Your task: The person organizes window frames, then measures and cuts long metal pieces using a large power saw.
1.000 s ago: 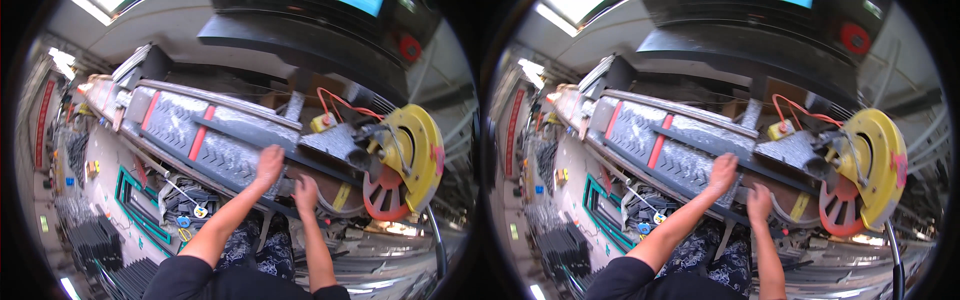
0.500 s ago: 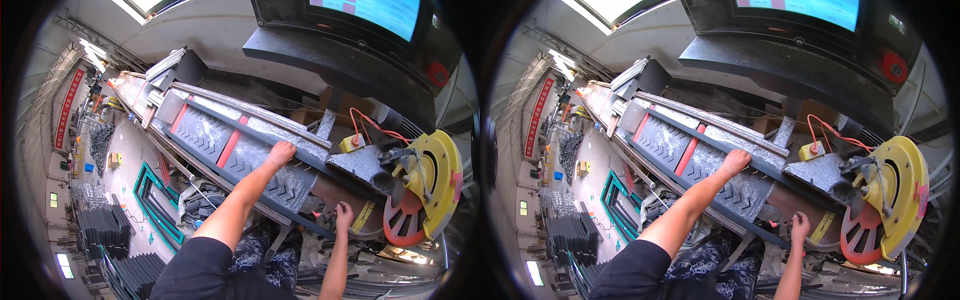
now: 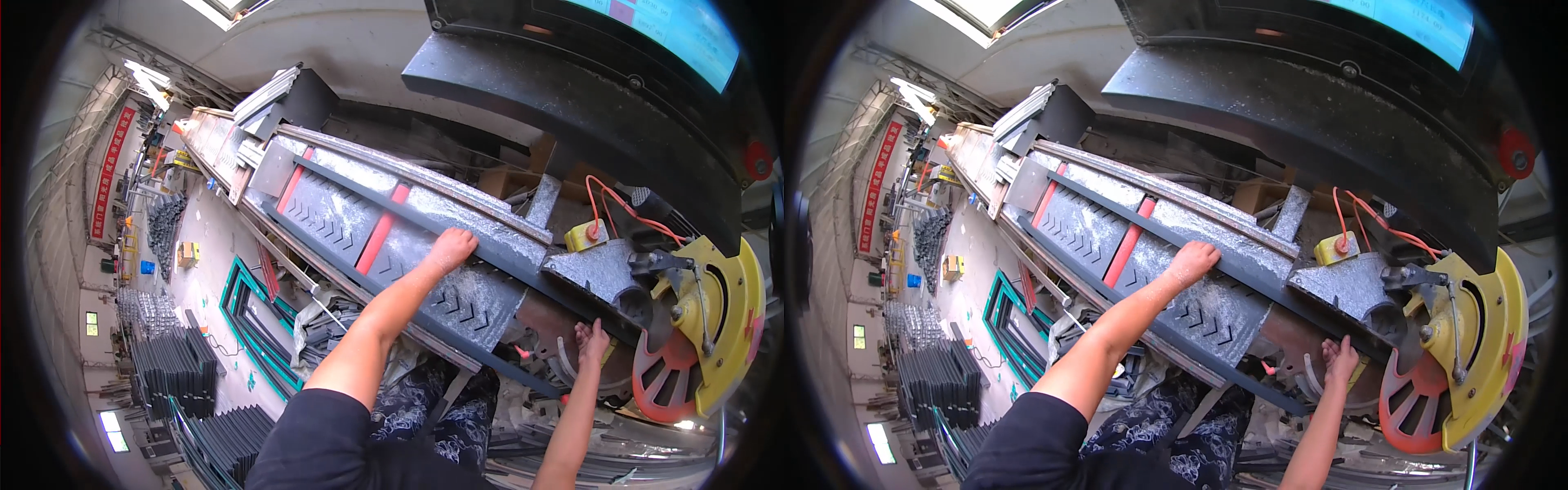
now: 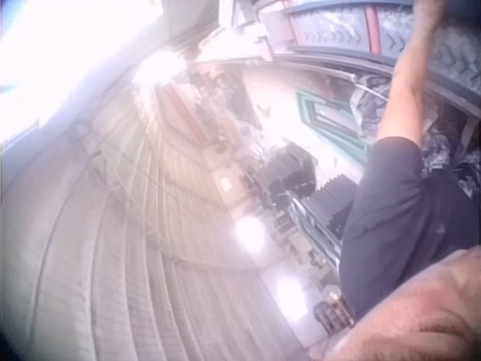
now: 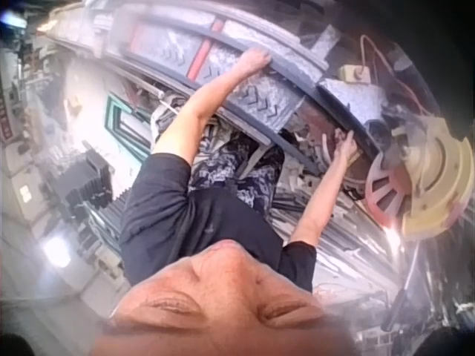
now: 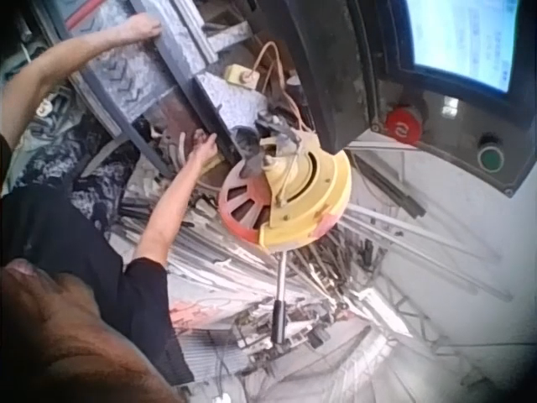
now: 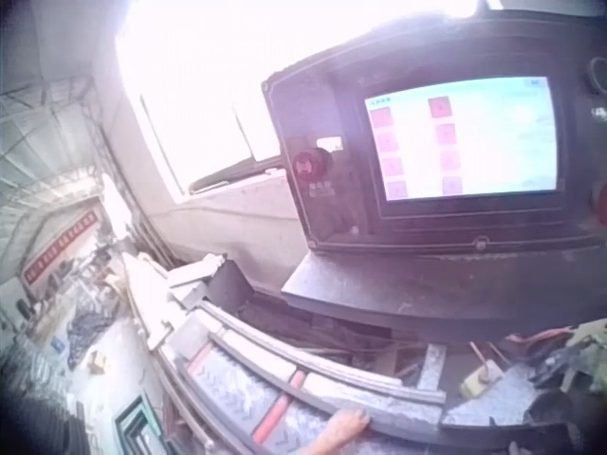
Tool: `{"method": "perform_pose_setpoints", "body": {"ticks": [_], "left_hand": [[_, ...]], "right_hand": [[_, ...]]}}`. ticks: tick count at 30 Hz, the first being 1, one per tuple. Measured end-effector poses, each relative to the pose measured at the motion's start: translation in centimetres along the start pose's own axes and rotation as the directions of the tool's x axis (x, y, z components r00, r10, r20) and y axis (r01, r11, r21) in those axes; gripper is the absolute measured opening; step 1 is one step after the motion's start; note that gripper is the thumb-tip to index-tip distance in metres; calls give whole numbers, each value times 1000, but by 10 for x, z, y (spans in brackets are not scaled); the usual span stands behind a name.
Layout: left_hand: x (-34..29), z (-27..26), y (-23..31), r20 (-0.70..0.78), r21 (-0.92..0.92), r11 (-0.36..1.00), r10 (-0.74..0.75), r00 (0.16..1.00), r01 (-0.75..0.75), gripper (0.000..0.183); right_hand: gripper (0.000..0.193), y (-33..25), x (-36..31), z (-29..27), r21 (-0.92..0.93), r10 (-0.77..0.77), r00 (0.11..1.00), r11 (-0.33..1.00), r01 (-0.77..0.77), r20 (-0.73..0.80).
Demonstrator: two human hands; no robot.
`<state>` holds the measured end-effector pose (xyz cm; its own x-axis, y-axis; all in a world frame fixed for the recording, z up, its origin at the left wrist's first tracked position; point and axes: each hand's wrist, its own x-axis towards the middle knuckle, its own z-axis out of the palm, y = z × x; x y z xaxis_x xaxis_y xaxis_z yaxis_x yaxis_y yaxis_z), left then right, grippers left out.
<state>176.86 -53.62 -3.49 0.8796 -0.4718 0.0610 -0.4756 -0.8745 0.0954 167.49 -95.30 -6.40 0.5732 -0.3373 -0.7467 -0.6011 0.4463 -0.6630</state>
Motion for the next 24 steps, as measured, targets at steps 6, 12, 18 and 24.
{"method": "perform_pose_setpoints", "body": {"ticks": [6,12,18,24], "left_hand": [[18,6,-21,112,-74,997,6,994,3,8],[35,-15,34,73,-104,994,23,997,-15,22],[65,8,132,-14,-111,992,56,998,-57,41],[62,27,124,5,7,991,135,991,-135,41]], "right_hand": [[32,-16,5,32,31,-125,989,991,128,-80],[29,-16,1,54,-14,-87,972,996,86,-220],[36,-27,-13,56,-143,-109,958,987,73,-264],[30,-48,-55,53,-350,-125,992,930,110,-23]]}}
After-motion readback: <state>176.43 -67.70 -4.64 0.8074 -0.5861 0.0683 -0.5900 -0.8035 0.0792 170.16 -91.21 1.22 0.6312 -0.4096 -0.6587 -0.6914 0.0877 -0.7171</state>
